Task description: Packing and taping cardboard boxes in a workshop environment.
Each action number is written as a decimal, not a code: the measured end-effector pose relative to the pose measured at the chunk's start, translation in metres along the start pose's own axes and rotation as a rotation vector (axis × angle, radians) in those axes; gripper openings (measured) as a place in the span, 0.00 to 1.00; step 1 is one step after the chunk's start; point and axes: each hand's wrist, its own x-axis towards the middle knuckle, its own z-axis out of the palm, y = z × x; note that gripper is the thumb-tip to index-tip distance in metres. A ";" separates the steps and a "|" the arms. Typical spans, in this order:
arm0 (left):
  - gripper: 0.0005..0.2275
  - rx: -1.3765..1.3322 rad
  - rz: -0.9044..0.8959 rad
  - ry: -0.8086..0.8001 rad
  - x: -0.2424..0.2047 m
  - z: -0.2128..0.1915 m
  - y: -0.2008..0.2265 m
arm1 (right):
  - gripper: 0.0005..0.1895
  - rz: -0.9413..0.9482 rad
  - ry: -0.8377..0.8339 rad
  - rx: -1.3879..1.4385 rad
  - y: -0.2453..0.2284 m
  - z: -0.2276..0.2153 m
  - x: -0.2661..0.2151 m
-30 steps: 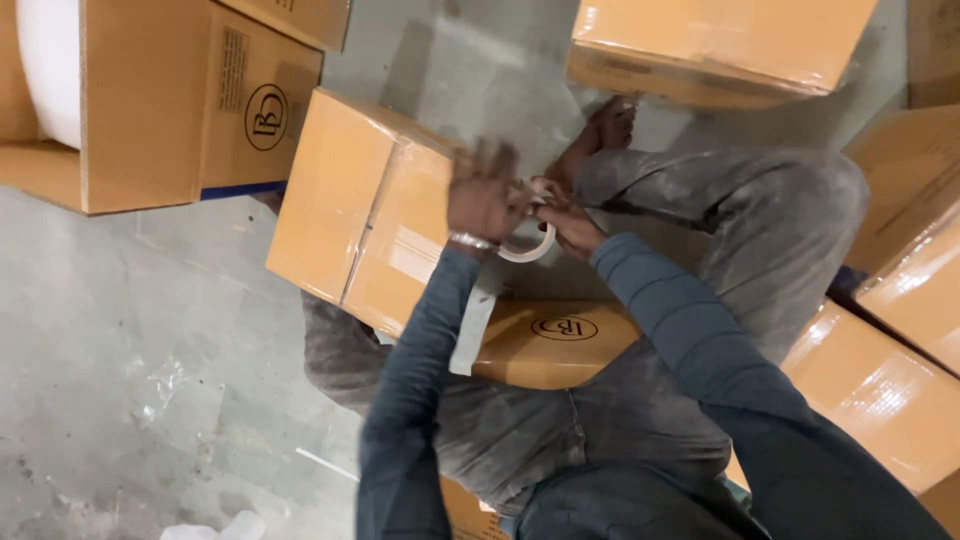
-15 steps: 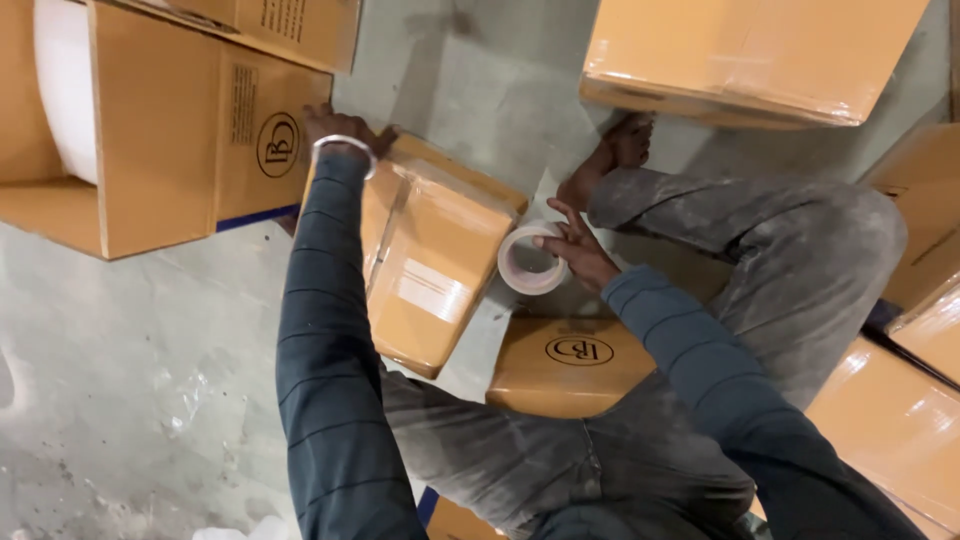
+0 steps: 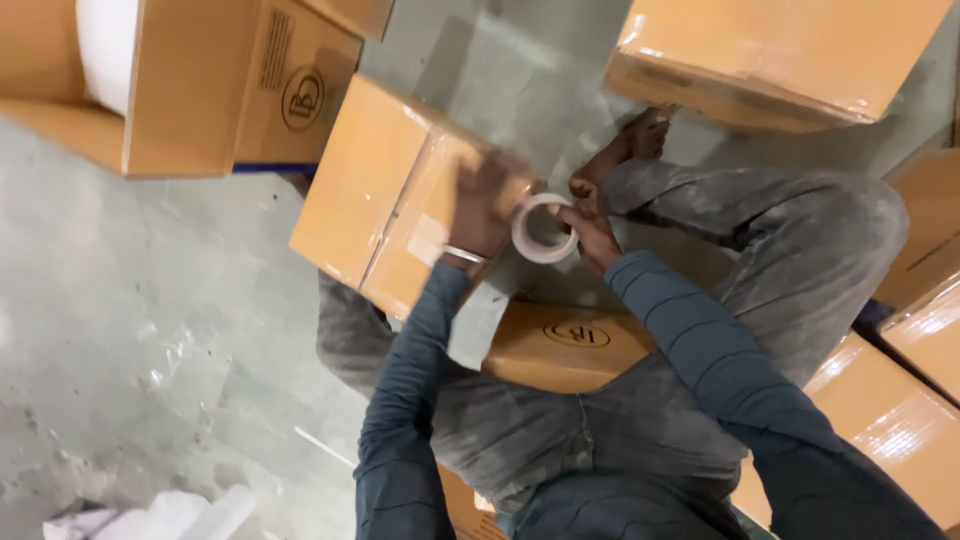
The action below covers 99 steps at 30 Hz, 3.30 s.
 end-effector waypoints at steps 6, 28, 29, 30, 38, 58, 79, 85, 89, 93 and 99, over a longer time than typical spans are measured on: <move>0.34 0.426 -0.674 0.799 -0.155 -0.062 -0.173 | 0.38 0.134 0.176 0.159 0.028 0.019 -0.026; 0.40 0.303 -0.898 0.513 -0.128 -0.024 0.010 | 0.44 -0.195 -0.353 -0.203 -0.121 0.170 0.245; 0.34 0.348 -0.565 0.714 -0.107 -0.016 0.006 | 0.46 -0.176 -0.359 -0.291 -0.122 0.177 0.238; 0.34 0.347 -0.568 0.709 -0.076 -0.018 0.000 | 0.46 -0.171 -0.357 -0.289 -0.119 0.173 0.237; 0.26 0.440 -0.760 0.459 0.044 -0.033 -0.006 | 0.44 -0.245 -0.298 -0.359 -0.123 0.153 0.241; 0.26 0.499 -0.776 0.485 0.042 -0.030 -0.018 | 0.27 0.072 -0.265 0.069 -0.050 -0.046 0.056; 0.26 0.527 -0.746 0.517 0.041 -0.027 -0.019 | 0.36 0.145 -0.308 0.023 -0.008 -0.018 0.028; 0.30 0.581 -0.700 0.495 0.033 -0.023 -0.018 | 0.38 0.143 -0.238 0.036 -0.007 0.000 0.013; 0.29 0.600 -0.102 0.090 0.028 -0.010 0.023 | 0.38 0.135 -0.197 -0.060 -0.011 0.009 0.014; 0.22 0.520 0.105 -0.233 0.050 -0.040 -0.003 | 0.39 0.162 -0.256 0.029 -0.017 0.006 0.007; 0.19 0.708 -0.173 -0.098 0.085 -0.137 -0.155 | 0.41 0.150 -0.232 -0.068 -0.014 0.013 0.006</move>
